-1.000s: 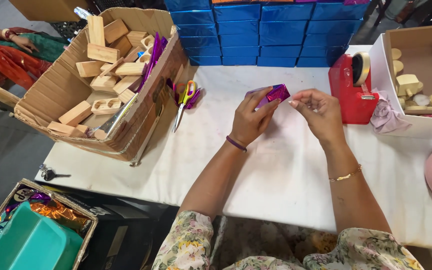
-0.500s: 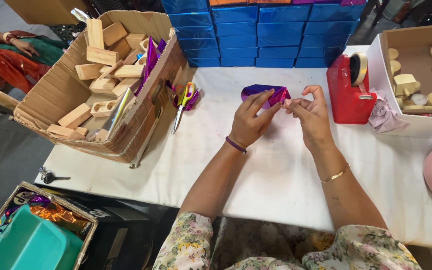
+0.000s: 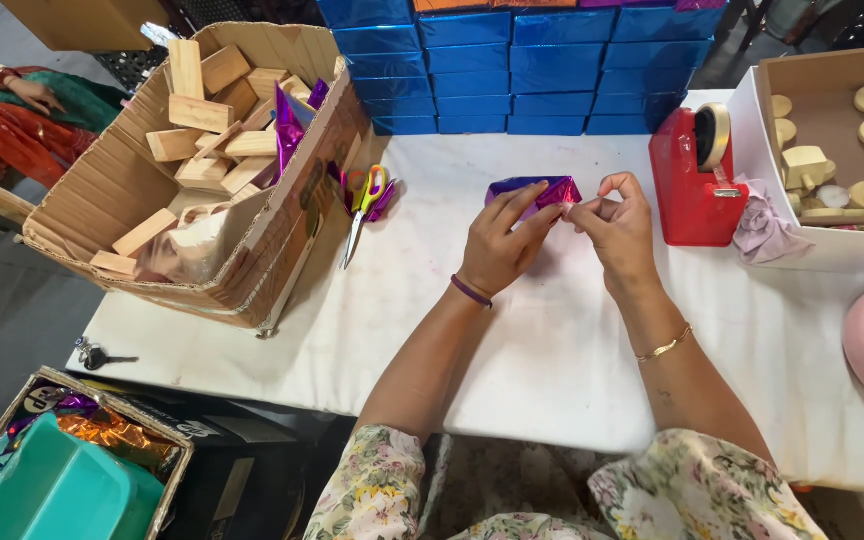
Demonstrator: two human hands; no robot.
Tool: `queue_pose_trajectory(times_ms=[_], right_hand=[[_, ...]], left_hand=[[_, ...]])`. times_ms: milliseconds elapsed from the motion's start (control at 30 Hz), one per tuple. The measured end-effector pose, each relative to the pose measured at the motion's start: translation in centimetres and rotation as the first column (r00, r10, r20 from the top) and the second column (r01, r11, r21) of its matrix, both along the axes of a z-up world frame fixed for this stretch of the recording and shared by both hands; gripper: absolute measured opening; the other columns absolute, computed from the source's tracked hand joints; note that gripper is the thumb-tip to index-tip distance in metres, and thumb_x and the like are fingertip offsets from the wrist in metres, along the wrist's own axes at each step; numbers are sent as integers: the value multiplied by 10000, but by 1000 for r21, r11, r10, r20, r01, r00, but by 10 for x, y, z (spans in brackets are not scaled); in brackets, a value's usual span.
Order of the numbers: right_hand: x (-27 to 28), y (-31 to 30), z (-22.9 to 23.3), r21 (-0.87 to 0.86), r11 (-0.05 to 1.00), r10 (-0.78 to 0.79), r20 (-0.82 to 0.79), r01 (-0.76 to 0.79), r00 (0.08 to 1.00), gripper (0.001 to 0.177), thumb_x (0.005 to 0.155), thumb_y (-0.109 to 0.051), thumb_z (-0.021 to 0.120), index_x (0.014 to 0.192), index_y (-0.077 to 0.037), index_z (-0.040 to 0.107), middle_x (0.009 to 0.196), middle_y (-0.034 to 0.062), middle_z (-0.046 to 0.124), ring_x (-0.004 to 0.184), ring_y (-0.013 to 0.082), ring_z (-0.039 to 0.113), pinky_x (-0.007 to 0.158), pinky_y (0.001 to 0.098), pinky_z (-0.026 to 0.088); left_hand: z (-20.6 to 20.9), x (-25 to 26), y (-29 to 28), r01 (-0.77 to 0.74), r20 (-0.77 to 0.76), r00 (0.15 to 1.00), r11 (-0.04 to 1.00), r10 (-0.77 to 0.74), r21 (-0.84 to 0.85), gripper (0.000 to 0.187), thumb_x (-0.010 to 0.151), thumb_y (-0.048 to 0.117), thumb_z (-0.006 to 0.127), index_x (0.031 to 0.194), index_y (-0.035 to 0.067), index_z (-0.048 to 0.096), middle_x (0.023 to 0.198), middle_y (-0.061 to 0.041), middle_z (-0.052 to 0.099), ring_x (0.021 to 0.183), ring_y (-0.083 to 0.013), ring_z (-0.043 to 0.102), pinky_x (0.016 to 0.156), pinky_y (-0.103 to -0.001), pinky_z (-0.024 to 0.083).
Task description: The person wipes a wooden block with a pink cloth, places a round wooden piece into its slot, and then wraps the block in shiny purple foil. They secure the foil with tape and fold the edges to create a neat package.
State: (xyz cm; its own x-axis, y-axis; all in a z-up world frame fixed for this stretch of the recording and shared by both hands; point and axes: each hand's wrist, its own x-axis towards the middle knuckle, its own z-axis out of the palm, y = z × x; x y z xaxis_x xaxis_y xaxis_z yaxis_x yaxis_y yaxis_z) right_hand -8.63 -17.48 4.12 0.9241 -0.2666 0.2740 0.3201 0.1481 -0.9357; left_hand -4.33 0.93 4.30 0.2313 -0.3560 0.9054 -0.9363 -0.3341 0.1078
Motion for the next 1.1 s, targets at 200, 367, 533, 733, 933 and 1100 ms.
queue_pose_trajectory(times_ms=[200,367,533,733,933,1100], right_hand=[[0,-1,3,67,997,46,-34,-44,998,365,900,-40,778,1032,-142,453,802,48,700,761,94,647,686,224,471],[-4,1,8,72,995,72,-32,-70,997,287,900,-76,785,944,-144,509,822,63,727,738,93,635,676,228,459],[-2,-1,4,61,994,93,-7,-92,996,232,936,-100,781,839,-120,571,846,49,722,771,82,630,717,235,478],[-2,2,8,30,994,105,-28,-104,994,193,928,-130,771,843,-123,597,837,40,725,761,82,636,743,236,499],[1,2,-1,9,998,57,72,-58,996,217,926,-98,808,858,-90,602,813,-33,650,775,35,600,728,196,495],[3,-7,-11,-231,958,-120,222,172,968,293,909,-109,862,831,-88,580,802,-35,621,756,20,569,694,190,471]], left_hand=[[-3,1,-2,15,-42,999,998,-17,-59,288,898,46,766,1163,121,684,1346,-96,647,1118,-316,682,906,-390,597],[4,-5,-3,40,-93,994,993,-51,-114,295,912,48,764,1184,114,673,1344,-92,645,1147,-310,678,940,-385,599],[7,-8,-2,64,-141,987,993,-78,-100,370,919,31,738,1270,126,673,1360,-97,631,1168,-299,665,967,-380,591],[5,-9,-5,59,-203,976,992,-81,-110,363,949,35,711,1297,130,670,1353,-105,623,1178,-293,660,968,-368,588],[4,-10,-7,105,-289,943,973,-163,-206,336,953,46,710,1282,113,686,1335,-115,645,1196,-296,674,984,-365,588],[3,-11,-10,166,-359,898,951,-254,-260,351,965,54,719,1311,105,678,1325,-123,660,1196,-302,696,1002,-367,587]])
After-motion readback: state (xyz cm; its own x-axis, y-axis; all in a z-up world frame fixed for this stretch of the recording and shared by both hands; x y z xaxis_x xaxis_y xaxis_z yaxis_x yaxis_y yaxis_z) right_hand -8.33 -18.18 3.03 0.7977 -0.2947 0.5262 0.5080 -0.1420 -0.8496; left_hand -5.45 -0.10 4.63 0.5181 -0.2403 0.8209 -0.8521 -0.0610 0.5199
